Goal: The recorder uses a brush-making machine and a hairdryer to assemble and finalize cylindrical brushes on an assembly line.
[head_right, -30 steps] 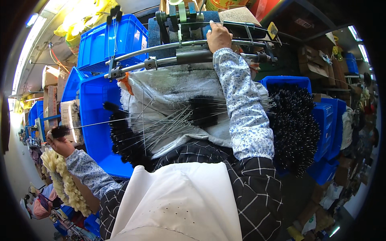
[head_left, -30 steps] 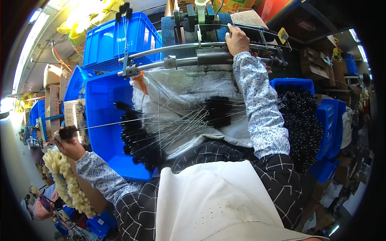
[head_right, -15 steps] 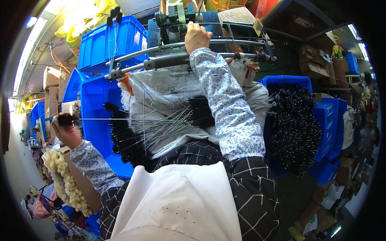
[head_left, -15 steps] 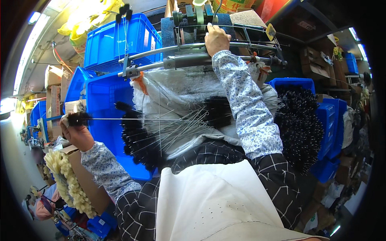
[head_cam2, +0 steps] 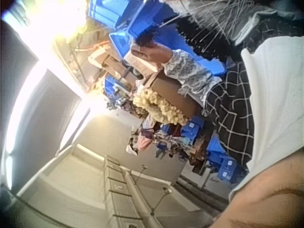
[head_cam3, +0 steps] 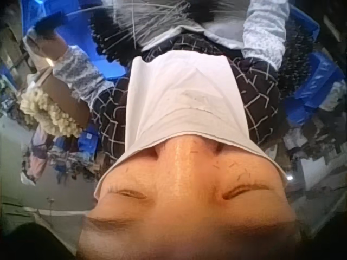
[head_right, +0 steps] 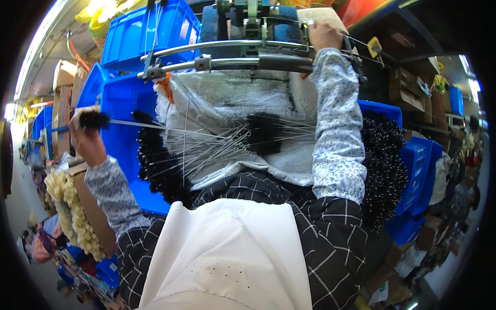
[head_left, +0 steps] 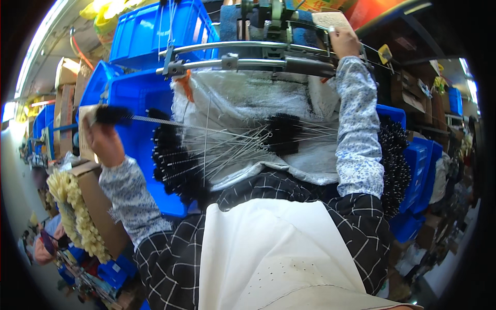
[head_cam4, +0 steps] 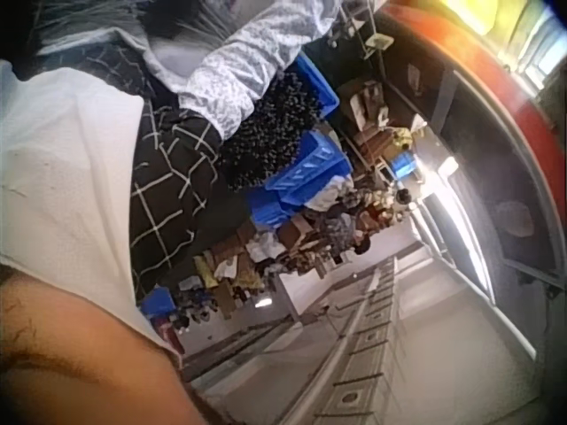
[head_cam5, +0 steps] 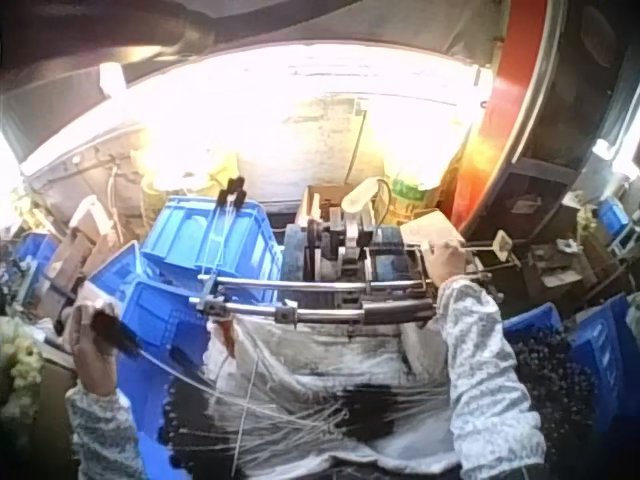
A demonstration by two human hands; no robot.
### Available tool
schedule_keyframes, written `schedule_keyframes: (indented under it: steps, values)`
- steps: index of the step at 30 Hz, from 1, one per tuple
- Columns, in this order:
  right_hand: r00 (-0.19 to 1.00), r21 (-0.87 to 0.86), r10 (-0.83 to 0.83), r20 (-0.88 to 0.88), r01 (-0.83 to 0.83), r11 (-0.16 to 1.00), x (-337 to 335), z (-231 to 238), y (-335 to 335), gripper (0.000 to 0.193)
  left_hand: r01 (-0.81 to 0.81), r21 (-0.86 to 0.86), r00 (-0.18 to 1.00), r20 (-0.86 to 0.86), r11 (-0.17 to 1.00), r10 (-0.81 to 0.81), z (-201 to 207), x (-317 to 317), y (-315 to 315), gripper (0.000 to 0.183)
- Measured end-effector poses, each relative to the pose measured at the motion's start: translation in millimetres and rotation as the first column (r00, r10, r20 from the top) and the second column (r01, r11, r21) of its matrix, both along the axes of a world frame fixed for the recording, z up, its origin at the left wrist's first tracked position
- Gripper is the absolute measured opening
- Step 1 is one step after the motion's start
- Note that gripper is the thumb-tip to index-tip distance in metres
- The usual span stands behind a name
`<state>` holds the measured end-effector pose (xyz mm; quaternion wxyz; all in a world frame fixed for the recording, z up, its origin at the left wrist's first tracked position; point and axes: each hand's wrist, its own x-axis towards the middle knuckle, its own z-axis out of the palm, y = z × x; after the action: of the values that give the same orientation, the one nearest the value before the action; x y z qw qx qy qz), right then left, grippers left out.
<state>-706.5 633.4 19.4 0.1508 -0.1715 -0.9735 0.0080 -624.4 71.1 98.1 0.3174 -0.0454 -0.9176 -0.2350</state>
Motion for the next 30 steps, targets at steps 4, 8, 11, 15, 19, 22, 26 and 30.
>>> schedule_keyframes:
  steps: [4,8,11,15,19,22,26,30]
  values:
    - [0.954,0.15,0.154,0.256,-0.196,0.969,3,10,27,0.03,0.2,0.96,0.858,-0.075,0.197,-0.508,12,-13,77,0.015]
    - [0.927,-0.318,0.308,0.214,-0.232,0.919,41,54,43,0.025,0.152,0.976,0.781,-0.022,0.156,-0.624,9,-11,93,0.015]
    - [0.78,-0.656,0.476,0.407,-0.113,0.746,104,95,27,0.026,0.087,0.98,0.73,0.06,0.181,-0.681,12,-7,121,0.015]
    - [0.532,-0.819,0.765,0.363,-0.21,0.534,134,99,-57,0.029,0.077,0.97,0.561,0.15,0.232,-0.814,0,3,172,0.013]
    - [0.676,-0.996,0.737,0.012,0.076,-0.053,150,81,-156,0.032,0.242,0.956,0.421,0.048,0.163,-0.906,-14,16,213,0.011]
    - [0.714,-0.998,0.698,-0.062,-0.05,-0.037,146,66,-160,0.028,0.233,0.949,0.365,0.116,0.212,-0.924,-7,22,199,0.021]
    - [0.905,-0.341,0.358,-0.228,-0.419,0.842,81,28,-93,0.023,0.646,0.143,0.422,0.752,0.75,-0.506,-18,29,141,0.042]
    - [0.977,0.016,0.197,-0.082,-0.196,0.98,33,14,-62,0.025,0.76,-0.177,0.421,0.868,0.626,-0.265,-76,51,125,0.036]
